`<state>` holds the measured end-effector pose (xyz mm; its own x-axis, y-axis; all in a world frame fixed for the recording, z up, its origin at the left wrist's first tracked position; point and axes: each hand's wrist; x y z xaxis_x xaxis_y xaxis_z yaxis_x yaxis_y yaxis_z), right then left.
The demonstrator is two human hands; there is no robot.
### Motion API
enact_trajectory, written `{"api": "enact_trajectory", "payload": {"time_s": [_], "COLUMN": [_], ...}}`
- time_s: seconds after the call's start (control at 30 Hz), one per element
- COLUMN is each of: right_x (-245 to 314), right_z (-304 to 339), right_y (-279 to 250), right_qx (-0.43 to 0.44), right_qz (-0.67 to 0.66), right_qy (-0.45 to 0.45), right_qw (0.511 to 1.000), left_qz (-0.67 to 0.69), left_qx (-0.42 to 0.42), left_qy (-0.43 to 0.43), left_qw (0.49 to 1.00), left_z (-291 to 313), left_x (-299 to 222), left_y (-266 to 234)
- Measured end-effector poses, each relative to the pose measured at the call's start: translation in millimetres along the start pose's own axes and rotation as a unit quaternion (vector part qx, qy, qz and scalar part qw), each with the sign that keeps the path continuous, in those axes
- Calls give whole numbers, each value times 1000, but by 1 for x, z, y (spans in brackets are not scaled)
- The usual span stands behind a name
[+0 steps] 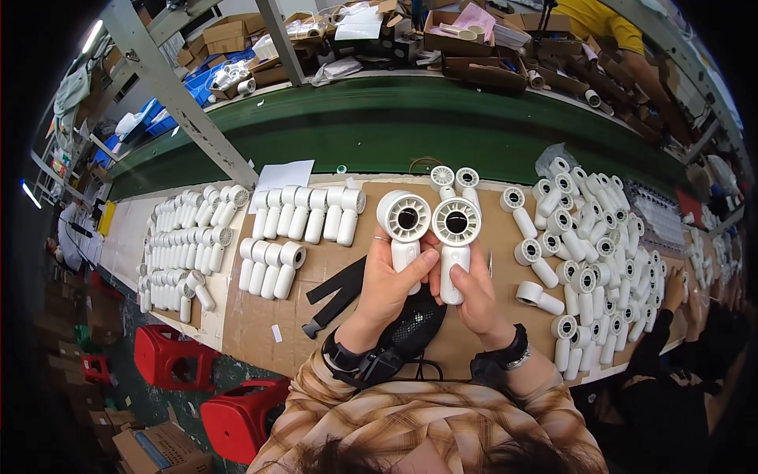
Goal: Inspecting and organizing small portable fans at a manufacturing workstation.
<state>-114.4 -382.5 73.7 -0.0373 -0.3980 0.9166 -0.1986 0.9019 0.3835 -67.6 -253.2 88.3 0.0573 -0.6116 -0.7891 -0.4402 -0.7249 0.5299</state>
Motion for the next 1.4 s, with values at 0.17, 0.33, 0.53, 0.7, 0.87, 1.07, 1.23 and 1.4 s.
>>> {"api": "enact_trajectory", "payload": {"time_s": [0.17,0.33,0.53,0.7,0.87,1.07,1.23,1.4], "right_x": [-4,-11,-4,-2,9,-8,-34,-46], "right_z": [-2,2,1,-5,-19,-41,-63,-82], "right_y": [-3,-6,-8,-15,10,10,19,31], "right_qx": [13,-12,31,27,-37,24,158,250], "right_qz": [-18,5,-29,39,261,419,623,689], "right_qy": [5,41,77,198,169,40,-106,10], "right_qw": [1000,999,996,979,950,907,759,680], "left_qz": [13,131,136,61,8,-177,-486,-632], "left_qx": [-25,29,28,0,-87,-113,-31,-8], "left_qy": [-20,-112,-103,-113,-39,46,74,-44], "left_qw": [999,985,985,992,995,977,870,774], "left_z": [-2,-5,0,-2,-4,-10,6,26], "left_x": [4,-4,-6,-12,10,-50,-72,-63], "left_y": [-3,1,3,-3,-29,-64,-126,-149]}}
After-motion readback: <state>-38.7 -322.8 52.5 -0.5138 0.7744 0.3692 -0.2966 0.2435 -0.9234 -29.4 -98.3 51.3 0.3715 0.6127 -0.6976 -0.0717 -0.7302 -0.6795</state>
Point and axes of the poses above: each hand's wrist, its own z-axis away from the middle knuckle, its own y-axis out of the palm, x = y × z, and after that the axes turned 10 degrees about y, right-handed
